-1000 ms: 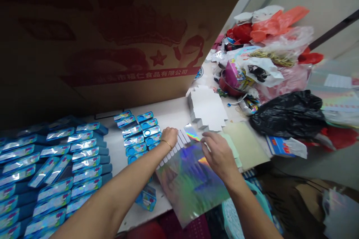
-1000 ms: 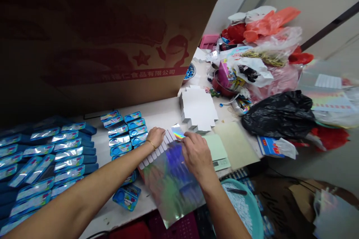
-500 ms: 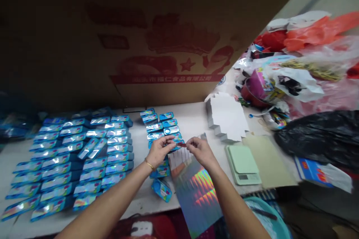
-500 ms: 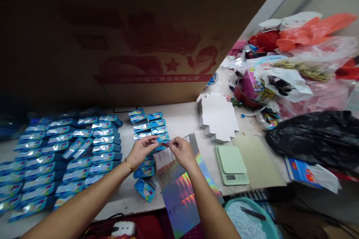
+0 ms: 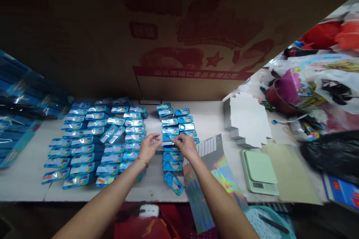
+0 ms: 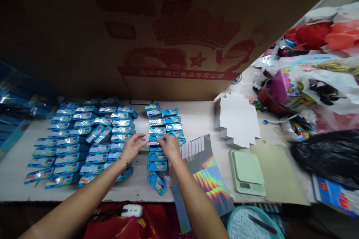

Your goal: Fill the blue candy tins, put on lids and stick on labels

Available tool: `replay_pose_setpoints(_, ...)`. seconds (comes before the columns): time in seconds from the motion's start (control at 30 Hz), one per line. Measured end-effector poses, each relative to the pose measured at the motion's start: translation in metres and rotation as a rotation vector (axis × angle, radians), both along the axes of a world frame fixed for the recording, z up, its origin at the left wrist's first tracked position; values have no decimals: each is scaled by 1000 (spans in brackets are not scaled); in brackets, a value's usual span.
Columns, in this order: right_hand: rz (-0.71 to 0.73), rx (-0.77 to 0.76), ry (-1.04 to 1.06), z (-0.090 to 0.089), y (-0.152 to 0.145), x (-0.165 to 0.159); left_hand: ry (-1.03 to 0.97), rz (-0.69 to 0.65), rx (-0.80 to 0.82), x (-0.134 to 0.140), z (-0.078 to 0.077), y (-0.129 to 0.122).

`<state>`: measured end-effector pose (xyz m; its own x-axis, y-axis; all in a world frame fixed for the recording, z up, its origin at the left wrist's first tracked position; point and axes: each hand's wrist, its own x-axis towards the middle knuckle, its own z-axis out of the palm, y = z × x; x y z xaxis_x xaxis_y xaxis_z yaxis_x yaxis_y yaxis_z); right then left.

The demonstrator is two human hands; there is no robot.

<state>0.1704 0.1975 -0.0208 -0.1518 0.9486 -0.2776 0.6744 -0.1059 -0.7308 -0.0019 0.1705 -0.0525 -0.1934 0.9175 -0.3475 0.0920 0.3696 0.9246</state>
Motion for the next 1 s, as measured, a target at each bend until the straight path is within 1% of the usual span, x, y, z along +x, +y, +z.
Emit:
replay_pose_setpoints(0.13,2,68,-158,4,1,-8,18,15,12,0,-12,7)
replay_pose_setpoints(0.23,34,103,-336,2,4,-15,52,6,21,1,-21,13)
replay_pose_setpoints(0.4,129,187,-617,-2,0,-20,68,33,64,6,-36,11)
replay_pose_setpoints(0.5,272,296,-702,1,-8,-19,149,31,78,8,-41,5)
replay_pose_setpoints(0.57,371,344,-706,4,-14,-20,209,21,100,9,-39,1)
replay_pose_setpoints(0.6,401,354,-702,6,-16,-20,246,21,124,9,-36,-1)
replay_pose_setpoints(0.67,424,362,-678,11,-18,-18,337,20,201,11,-24,-3)
replay_pose_setpoints(0.7,412,370,-652,13,-19,-14,380,3,250,14,-15,-4)
replay_pose_setpoints(0.73,373,385,-616,16,-20,-7,419,-35,303,19,-5,-3)
replay_pose_setpoints(0.77,302,407,-571,18,-20,4,451,-91,357,26,5,-1)
replay_pose_setpoints(0.8,202,430,-521,19,-22,18,478,-170,408,36,14,2)
replay_pose_setpoints(0.87,-39,467,-411,18,-27,54,540,-374,485,64,31,10)
replay_pose_setpoints(0.93,-247,498,-308,12,-35,94,622,-593,510,101,41,22)
replay_pose_setpoints(1.0,-388,530,-230,3,-42,128,714,-788,478,142,41,35)
